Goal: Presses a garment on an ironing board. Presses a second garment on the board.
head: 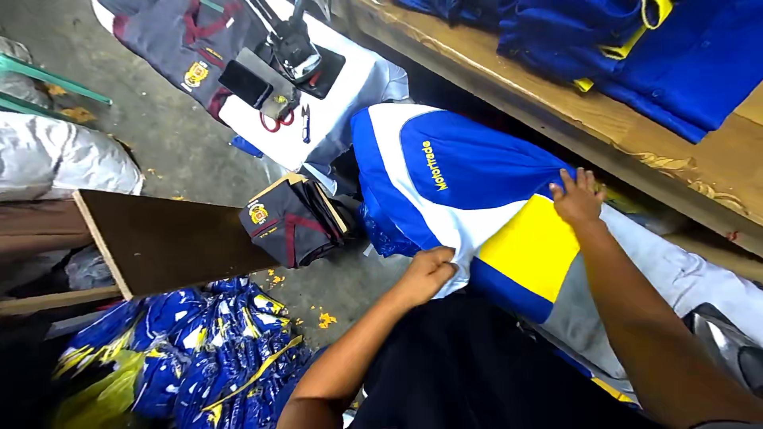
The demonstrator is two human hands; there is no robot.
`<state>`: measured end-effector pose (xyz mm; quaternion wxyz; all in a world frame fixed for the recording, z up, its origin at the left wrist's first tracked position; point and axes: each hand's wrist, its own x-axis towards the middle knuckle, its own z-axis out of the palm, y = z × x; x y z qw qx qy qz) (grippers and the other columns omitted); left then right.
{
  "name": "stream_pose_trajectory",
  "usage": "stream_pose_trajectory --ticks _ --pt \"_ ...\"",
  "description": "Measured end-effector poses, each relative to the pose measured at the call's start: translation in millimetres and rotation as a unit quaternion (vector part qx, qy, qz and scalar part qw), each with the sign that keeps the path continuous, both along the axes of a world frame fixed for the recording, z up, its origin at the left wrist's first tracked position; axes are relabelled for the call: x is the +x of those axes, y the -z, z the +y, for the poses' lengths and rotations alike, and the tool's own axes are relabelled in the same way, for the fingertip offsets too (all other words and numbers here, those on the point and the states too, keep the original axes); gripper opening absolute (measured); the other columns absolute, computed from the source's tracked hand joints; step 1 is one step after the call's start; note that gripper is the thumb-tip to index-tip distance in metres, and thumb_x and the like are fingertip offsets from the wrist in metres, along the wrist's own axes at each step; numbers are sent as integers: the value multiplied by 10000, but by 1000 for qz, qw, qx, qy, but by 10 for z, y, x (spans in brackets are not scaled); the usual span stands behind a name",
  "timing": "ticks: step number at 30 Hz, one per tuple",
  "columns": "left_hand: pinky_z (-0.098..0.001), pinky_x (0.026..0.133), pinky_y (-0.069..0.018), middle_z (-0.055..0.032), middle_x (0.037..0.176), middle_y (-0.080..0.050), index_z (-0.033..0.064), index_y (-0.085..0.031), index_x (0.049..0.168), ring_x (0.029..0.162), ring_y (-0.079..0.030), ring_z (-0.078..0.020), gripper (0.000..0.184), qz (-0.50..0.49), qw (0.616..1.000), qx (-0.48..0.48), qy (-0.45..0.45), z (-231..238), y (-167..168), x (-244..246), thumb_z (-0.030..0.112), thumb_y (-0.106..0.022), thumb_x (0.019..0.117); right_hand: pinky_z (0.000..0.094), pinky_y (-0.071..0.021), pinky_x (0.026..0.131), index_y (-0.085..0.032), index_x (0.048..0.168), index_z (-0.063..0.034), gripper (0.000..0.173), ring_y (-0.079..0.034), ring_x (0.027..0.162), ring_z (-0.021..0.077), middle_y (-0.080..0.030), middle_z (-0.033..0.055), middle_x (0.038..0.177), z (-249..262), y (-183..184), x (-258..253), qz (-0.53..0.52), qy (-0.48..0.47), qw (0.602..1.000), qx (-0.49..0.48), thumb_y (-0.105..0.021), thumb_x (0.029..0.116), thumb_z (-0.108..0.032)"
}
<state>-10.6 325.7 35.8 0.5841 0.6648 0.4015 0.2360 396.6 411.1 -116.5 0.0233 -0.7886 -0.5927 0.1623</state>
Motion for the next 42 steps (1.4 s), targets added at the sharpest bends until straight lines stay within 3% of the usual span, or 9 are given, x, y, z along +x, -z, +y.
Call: stream_pose_trajectory --ticks 6,13,17,20,24,29,34,37,42 --pt "-387 735 -445 -114 779 -553 -65 -592 871 754 -536 -184 284 88 985 -116 97 80 270 347 120 -441 1026 749 -176 1166 -350 1596 -32 554 -158 1551 508 -195 304 1671 -211 -269 -915 65 110 991 41 -388 1103 -281" --pt "-450 850 -456 -215 917 -604 -122 -602 943 901 -580 -274 316 85 976 -114 165 282 48 843 116 -425 1055 760 -63 1185 -297 1631 -100 659 -92 1583 450 -139 253 1704 -385 272 -347 9 86 996 33 -442 1072 -417" --pt "-474 935 -457 -277 1083 -617 -148 -595 1082 1037 -595 -316 340 63 971 -142 183 398 231 1278 125 -392 1083 754 -91 1185 -318 1617 -68 626 -153 1567 464 -229 269 1675 -242 -37 134 36 130 990 -42 -337 1117 -443" --pt "-543 1068 -429 -326 1244 -620 -158 -592 1220 1219 -594 -395 371 57 951 -131 273 303 487 1303 139 -405 1100 802 -171 1126 -413 1536 45 532 -235 1500 562 -310 371 1591 -128 -436 -28 53 173 980 -84 -447 1082 -229" --pt "-509 1138 -396 -309 1347 -593 -137 -601 1282 1315 -551 -389 359 46 938 -107 327 106 514 917 132 -459 1093 757 -222 1142 -406 1538 48 545 -244 1496 567 -289 385 1594 67 -855 -775 90 143 984 58 -488 1064 -208" --pt "-390 1037 -501 -227 1224 -669 -118 -635 1211 1150 -646 -239 298 53 987 -153 13 330 324 -10 75 -464 1063 697 -187 1196 -327 1604 -30 637 -191 1549 491 -233 302 1660 668 -763 -1656 130 6 988 85 -435 1090 -389" --pt "-448 1004 -499 -237 1402 -538 -46 -407 1461 1220 -579 -283 451 55 903 -153 -398 891 1015 -955 201 -451 1087 659 -152 1225 -305 1628 -98 682 -164 1574 434 -196 238 1696 1135 -124 -2066 71 -69 990 96 -353 1088 -512" --pt "-525 1201 -315 -285 1592 -356 -48 -369 1538 1477 -367 -384 525 142 909 -18 -392 1445 1148 -1250 214 -426 1087 677 -123 1223 -298 1634 -117 682 -144 1579 432 -179 223 1705 1229 101 -2145 31 -87 991 99 -321 1089 -527" --pt "-722 1163 -168 -171 1705 -204 151 -396 1595 1573 -153 -413 531 329 906 176 -202 2557 1432 -1241 357 -344 1108 699 -133 1211 -328 1624 -117 724 -187 1567 445 -228 237 1687 1142 149 -2079 -5 -9 993 116 -305 1070 -583"
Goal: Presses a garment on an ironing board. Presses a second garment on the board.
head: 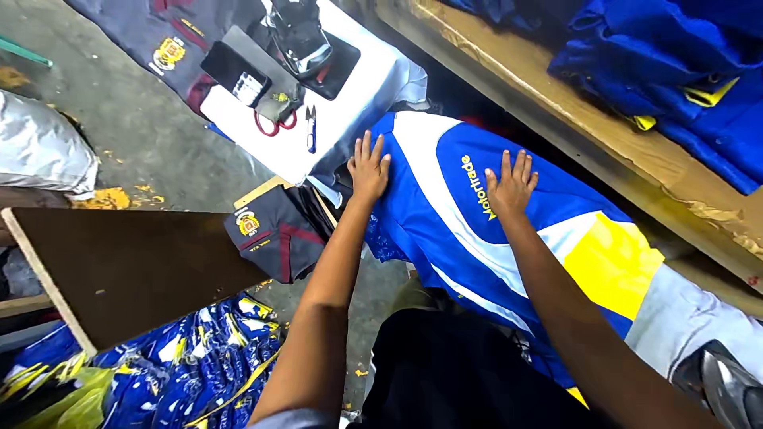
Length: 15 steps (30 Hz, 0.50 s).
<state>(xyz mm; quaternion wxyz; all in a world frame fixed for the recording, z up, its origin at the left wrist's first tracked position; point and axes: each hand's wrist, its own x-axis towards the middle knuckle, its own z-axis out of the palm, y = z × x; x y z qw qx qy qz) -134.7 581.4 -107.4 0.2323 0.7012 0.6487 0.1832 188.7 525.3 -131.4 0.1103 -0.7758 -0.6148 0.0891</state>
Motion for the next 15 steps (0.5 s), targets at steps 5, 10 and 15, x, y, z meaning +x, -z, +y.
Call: stream_pose_trajectory --ticks 5,10,15 --pt "-754 1172 -77 -104 1714 -218 237 -355 1619 1583 -134 -397 542 93 992 -25 80 748 250 143 415 -293 1110 726 -133 1194 -330 1625 -136 694 -177 1568 448 -227 232 1689 -129 144 326 -26 61 997 -42 -324 1075 -558" --pt "-750 1170 -103 -96 1709 -237 252 -349 1620 1579 -153 -398 550 117 989 -34 84 1053 271 294 433 -258 1109 710 -134 1202 -349 1614 -106 742 -218 1555 455 -276 241 1669 59 187 511 -28 79 996 -35 -296 1060 -598" --pt "-759 1163 -100 -116 1715 -208 225 -309 1635 1581 -130 -410 571 118 985 -74 101 1199 171 345 451 -252 1113 690 -134 1211 -327 1624 -122 763 -207 1565 429 -264 221 1680 57 168 584 -32 96 994 -44 -285 1054 -627"
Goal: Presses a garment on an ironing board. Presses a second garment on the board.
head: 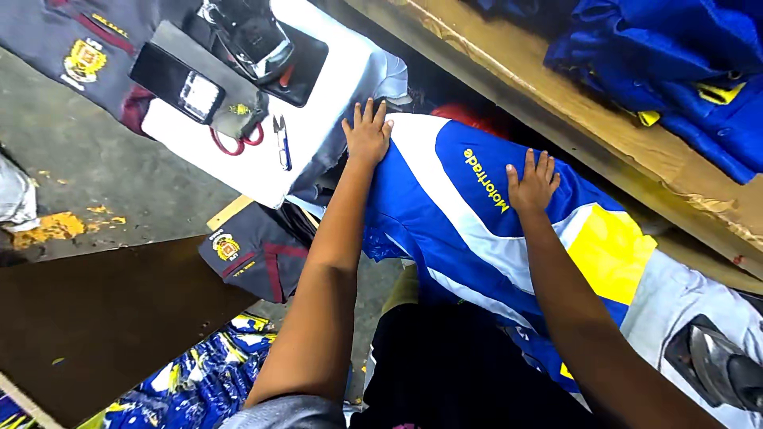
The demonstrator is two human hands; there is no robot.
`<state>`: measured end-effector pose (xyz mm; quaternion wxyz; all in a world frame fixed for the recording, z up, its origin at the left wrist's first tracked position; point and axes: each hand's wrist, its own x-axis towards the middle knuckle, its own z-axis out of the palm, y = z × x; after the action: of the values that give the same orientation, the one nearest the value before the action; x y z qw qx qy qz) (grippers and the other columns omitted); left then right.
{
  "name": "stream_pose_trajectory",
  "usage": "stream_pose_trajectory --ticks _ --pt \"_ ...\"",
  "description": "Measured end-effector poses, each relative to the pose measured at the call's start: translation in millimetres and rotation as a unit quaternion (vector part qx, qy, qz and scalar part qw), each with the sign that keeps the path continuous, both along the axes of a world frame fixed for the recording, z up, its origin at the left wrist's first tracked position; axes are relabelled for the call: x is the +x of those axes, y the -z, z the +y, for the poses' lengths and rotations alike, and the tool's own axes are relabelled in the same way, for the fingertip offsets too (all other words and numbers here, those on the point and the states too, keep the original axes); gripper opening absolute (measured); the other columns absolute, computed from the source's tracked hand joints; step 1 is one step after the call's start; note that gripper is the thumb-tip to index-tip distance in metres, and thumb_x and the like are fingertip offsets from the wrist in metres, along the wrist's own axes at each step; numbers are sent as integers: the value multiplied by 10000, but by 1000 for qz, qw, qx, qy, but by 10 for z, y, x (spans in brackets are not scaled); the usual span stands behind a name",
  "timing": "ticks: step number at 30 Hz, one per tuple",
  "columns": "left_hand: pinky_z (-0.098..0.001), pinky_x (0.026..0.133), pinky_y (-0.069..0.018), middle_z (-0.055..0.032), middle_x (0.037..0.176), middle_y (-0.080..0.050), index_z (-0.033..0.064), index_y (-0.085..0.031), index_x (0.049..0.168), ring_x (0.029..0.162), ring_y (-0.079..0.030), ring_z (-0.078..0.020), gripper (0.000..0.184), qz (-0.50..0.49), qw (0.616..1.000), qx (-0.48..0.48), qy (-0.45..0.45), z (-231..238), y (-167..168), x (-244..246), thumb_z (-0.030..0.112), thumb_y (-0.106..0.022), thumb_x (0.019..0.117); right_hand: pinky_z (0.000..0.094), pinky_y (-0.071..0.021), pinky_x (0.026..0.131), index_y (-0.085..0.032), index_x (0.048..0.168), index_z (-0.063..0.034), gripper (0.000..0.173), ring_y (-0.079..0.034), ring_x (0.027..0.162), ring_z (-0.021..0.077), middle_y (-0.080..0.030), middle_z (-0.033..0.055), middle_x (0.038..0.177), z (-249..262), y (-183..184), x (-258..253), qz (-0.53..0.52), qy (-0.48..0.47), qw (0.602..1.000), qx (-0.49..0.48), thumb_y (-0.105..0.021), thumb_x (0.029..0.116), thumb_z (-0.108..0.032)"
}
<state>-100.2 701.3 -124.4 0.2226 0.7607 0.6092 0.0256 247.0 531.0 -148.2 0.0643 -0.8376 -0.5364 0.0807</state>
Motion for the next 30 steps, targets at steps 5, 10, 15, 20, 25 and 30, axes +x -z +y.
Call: stream_pose_trajectory --ticks 5,10,15,20,25,30 --pt "-725 1164 -191 -215 1690 -215 132 -336 1618 1557 -201 -434 650 -102 987 82 -91 -695 -184 -291 468 -429 1069 687 -104 1217 -283 1637 -112 793 -143 1577 438 -197 239 1695 -45 -139 -11 19 22 999 -39 -323 1046 -639" --pt "-505 1126 -418 -305 1504 -416 -67 -285 1530 1376 -459 -369 666 -373 848 -108 -360 -2124 -352 -320 320 -547 1055 710 -133 1201 -312 1619 -63 715 -166 1558 489 -197 275 1683 5 -359 -431 34 -41 998 26 -368 1073 -522" --pt "-401 914 -520 -235 1171 -558 -102 -376 1392 1025 -589 -259 602 -408 790 -220 -401 -2675 -228 111 222 -685 989 694 -131 1216 -324 1624 -106 692 -170 1571 446 -219 242 1688 -72 -69 -581 33 -89 995 19 -341 1079 -532" --pt "-448 906 -528 -234 1063 -629 -99 -557 1176 976 -642 -285 270 -328 850 -257 -321 -2789 -173 97 142 -568 1054 664 -118 1228 -311 1628 -108 695 -151 1582 415 -197 214 1703 -76 -94 -467 36 -100 994 -17 -344 1082 -537" --pt "-430 891 -542 -230 1109 -628 -83 -512 1263 993 -645 -266 321 -400 812 -250 -345 -2863 -204 134 143 -586 1047 685 -205 1197 -346 1607 -71 671 -191 1555 466 -203 264 1684 -338 -667 -149 181 -60 980 -48 -479 1072 -454" --pt "-420 925 -548 -223 1208 -648 -56 -526 1347 1050 -660 -251 376 -421 788 -263 -363 -3049 -263 329 74 -632 1010 719 -262 1170 -454 1525 -5 611 -288 1486 545 -291 339 1615 -1716 -1423 1084 151 21 988 31 -628 1021 -302"
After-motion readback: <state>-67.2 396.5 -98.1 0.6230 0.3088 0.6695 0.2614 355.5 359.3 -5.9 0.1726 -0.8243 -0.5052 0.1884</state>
